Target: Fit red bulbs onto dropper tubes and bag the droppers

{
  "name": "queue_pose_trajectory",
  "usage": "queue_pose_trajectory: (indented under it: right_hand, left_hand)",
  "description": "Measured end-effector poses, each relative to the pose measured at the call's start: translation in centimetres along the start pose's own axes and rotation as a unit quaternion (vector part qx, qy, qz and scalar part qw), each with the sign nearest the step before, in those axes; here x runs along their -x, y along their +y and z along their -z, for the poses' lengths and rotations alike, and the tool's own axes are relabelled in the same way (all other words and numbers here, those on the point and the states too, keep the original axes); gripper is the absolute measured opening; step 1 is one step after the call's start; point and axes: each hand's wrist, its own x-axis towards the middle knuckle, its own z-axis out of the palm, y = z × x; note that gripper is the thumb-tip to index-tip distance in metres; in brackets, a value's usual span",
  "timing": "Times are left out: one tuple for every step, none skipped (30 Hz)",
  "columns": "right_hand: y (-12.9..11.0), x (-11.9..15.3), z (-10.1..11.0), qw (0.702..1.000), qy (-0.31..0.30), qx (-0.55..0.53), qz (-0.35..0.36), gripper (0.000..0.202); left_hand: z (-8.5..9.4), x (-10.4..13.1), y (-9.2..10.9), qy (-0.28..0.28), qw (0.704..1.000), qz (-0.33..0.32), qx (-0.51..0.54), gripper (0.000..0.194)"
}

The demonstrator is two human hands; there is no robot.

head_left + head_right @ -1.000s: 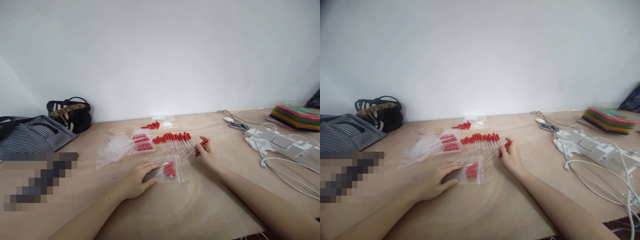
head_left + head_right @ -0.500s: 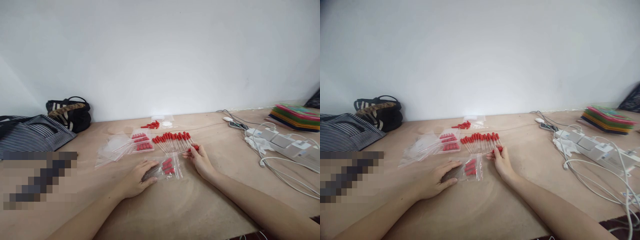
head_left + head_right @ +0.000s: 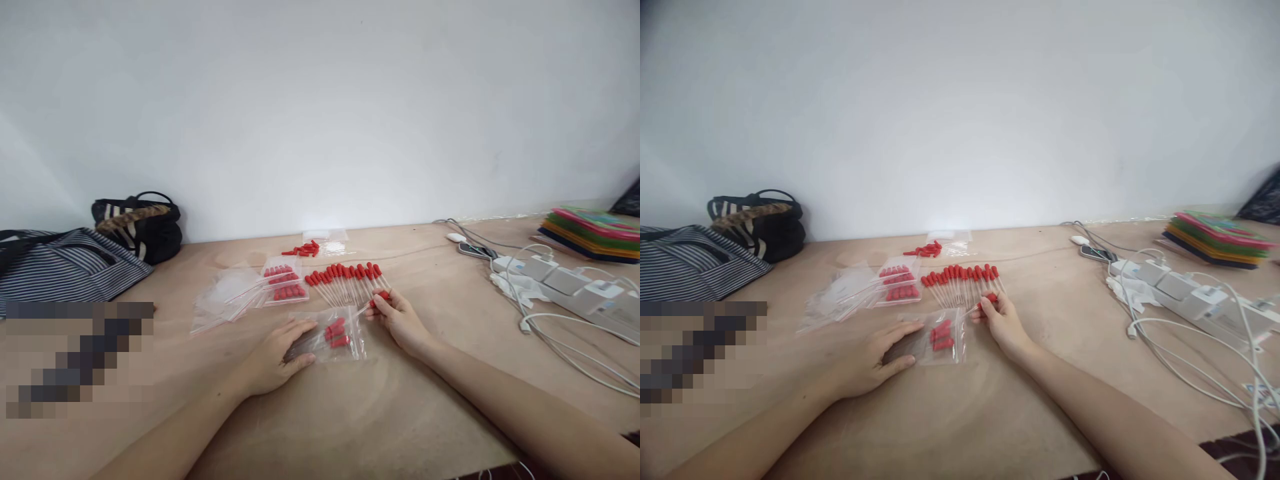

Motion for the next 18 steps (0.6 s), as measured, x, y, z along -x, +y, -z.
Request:
queue_pose_trajectory:
  right_hand:
    - [0.0,0.0,-0.1,1.0,0.012,-0.008,0.009,0.045]
    - [0.0,0.0,-0.2,0.999,0.026,-0.014,0.02,0.046]
    - [0.1,0.1,-0.3,0.999,0.039,-0.016,0.031,0.047]
    - [0.1,0.1,-0.4,0.998,0.049,-0.014,0.04,0.047]
    - [0.1,0.1,-0.5,0.998,0.053,-0.01,0.045,0.048]
    - [0.1,0.2,-0.6,0.998,0.049,-0.004,0.043,0.047]
    - [0.1,0.2,-0.6,0.999,0.038,0.002,0.037,0.047]
    - [0.2,0.2,-0.7,0.999,0.021,0.008,0.027,0.046]
    - [0.2,0.3,-0.7,1.0,0.002,0.014,0.015,0.046]
    - [0.2,0.3,-0.7,1.0,-0.016,0.021,0.004,0.045]
    - [0.2,0.2,-0.8,0.999,-0.032,0.029,-0.004,0.044]
    - [0.3,0.2,-0.8,0.998,-0.045,0.038,-0.009,0.043]
    - [0.3,0.2,-0.8,0.997,-0.055,0.049,-0.011,0.043]
    - [0.3,0.2,-0.8,0.996,-0.063,0.061,-0.01,0.043]
    - [0.3,0.2,-0.9,0.995,-0.071,0.073,-0.008,0.043]
    - [0.4,0.2,-1.0,0.993,-0.081,0.085,-0.008,0.042]
    - [0.4,0.2,-1.2,0.991,-0.089,0.098,-0.009,0.042]
    - [0.5,0.2,-1.4,0.989,-0.098,0.111,-0.012,0.042]
  left_hand:
    - [0.0,0.0,0.0,0.002,1.0,-0.003,0.001,0.048]
    - [0.0,0.0,0.1,0.003,1.0,-0.006,0.001,0.048]
    - [0.0,-0.1,0.1,0.003,1.0,-0.009,0.001,0.048]
    - [0.0,-0.1,0.1,0.003,1.0,-0.012,0.001,0.048]
    - [0.0,-0.1,0.2,0.003,1.0,-0.014,0.001,0.048]
    - [0.0,-0.1,0.2,0.003,1.0,-0.015,0.0,0.048]
    - [0.0,-0.1,0.2,0.002,1.0,-0.014,-0.001,0.048]
    - [0.0,-0.1,0.2,0.001,1.0,-0.009,-0.003,0.048]
    - [0.0,-0.1,0.2,0.0,1.0,-0.003,-0.005,0.049]
    - [0.0,0.0,0.2,0.0,1.0,0.001,-0.005,0.049]
    - [0.0,0.0,0.1,0.001,1.0,0.003,-0.004,0.049]
    - [-0.1,0.0,0.0,0.003,1.0,0.001,-0.002,0.049]
    - [-0.1,0.0,-0.1,0.008,1.0,-0.005,0.0,0.049]
    - [-0.2,-0.1,-0.2,0.013,1.0,-0.013,0.003,0.049]
    - [-0.2,-0.1,-0.3,0.017,1.0,-0.019,0.004,0.049]
    - [-0.2,-0.1,-0.3,0.02,0.999,-0.024,0.006,0.049]
    - [-0.3,-0.2,-0.4,0.022,0.999,-0.027,0.007,0.05]
    - [-0.3,-0.2,-0.4,0.023,0.999,-0.029,0.009,0.05]
